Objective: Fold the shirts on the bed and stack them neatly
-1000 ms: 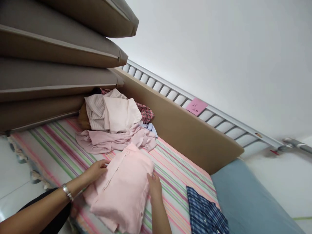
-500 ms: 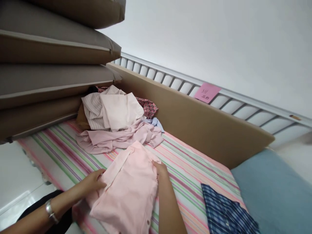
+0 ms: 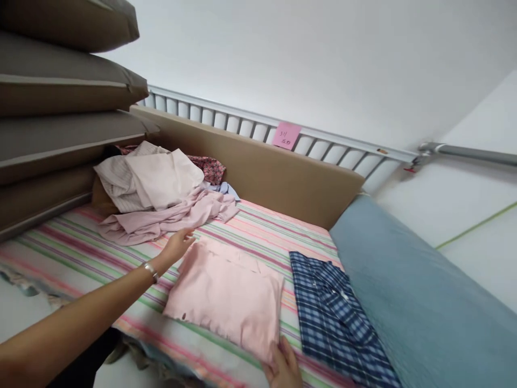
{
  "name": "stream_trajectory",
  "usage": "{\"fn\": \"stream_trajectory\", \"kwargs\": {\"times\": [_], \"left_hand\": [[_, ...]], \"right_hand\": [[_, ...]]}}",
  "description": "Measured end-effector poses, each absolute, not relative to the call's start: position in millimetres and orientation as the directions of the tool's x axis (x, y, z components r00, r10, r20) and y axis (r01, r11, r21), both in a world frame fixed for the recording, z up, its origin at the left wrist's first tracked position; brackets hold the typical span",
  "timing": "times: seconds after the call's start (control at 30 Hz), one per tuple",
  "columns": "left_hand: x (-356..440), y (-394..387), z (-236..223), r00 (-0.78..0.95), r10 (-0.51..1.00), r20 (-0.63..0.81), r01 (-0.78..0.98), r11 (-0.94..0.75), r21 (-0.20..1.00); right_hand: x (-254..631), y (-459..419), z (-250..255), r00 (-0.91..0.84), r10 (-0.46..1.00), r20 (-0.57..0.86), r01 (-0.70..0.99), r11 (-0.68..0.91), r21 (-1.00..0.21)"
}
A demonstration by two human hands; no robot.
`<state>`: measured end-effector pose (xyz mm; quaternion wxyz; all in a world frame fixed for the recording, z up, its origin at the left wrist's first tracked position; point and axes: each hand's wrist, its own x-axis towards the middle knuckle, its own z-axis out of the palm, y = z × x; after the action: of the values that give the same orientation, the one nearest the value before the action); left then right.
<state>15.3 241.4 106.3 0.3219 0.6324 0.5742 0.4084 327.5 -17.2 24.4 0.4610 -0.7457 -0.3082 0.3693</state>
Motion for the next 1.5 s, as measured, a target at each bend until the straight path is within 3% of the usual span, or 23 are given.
{"fn": "stream_trajectory", "kwargs": {"times": [0.17, 0.27, 0.33, 0.5, 0.67, 0.8, 0.9, 1.03, 1.2, 1.37, 1.5], "left_hand": [[-19, 153, 66, -0.054, 0.996, -0.066, 0.291, 0.079, 0.953], [-26, 122, 51, 0.039, 0.962, -0.271, 0.112, 0.265, 0.958], [-23, 115, 44, 0.065, 0.948, -0.311, 0.101, 0.303, 0.947], [-11, 118, 45, 0.126, 0.956, -0.265, 0.144, 0.247, 0.958], [8, 109, 65, -0.095, 0.995, 0.024, 0.149, -0.009, 0.989], [20, 111, 67, -0.129, 0.968, 0.215, 0.486, -0.127, 0.865], [16, 117, 56, -0.177, 0.970, 0.166, 0.610, -0.024, 0.792], [7, 122, 45, -0.195, 0.977, 0.088, 0.647, 0.061, 0.760], [2, 129, 50, -0.176, 0.984, -0.017, 0.624, 0.125, 0.771], [12, 138, 57, -0.192, 0.975, -0.109, 0.593, 0.204, 0.779], [20, 139, 61, -0.259, 0.966, -0.013, 0.611, 0.174, 0.772]], "right_hand": [[342, -21, 38, 0.702, 0.694, -0.160, 0.129, -0.345, -0.930], [332, -5, 60, 0.649, 0.757, -0.079, 0.315, -0.362, -0.877], [325, 8, 70, 0.596, 0.801, -0.049, 0.441, -0.379, -0.814], [323, 34, 78, 0.597, 0.800, -0.058, 0.545, -0.458, -0.702], [319, 42, 77, 0.519, 0.855, -0.004, 0.631, -0.386, -0.673], [312, 48, 67, 0.561, 0.820, 0.117, 0.648, -0.347, -0.678], [314, 53, 55, 0.571, 0.817, 0.083, 0.672, -0.407, -0.619], [327, 55, 45, 0.504, 0.863, -0.042, 0.731, -0.452, -0.511], [342, 52, 43, 0.397, 0.901, -0.175, 0.754, -0.429, -0.497], [340, 52, 49, 0.420, 0.896, -0.145, 0.722, -0.427, -0.545], [332, 56, 56, 0.459, 0.880, -0.122, 0.730, -0.451, -0.514]]}}
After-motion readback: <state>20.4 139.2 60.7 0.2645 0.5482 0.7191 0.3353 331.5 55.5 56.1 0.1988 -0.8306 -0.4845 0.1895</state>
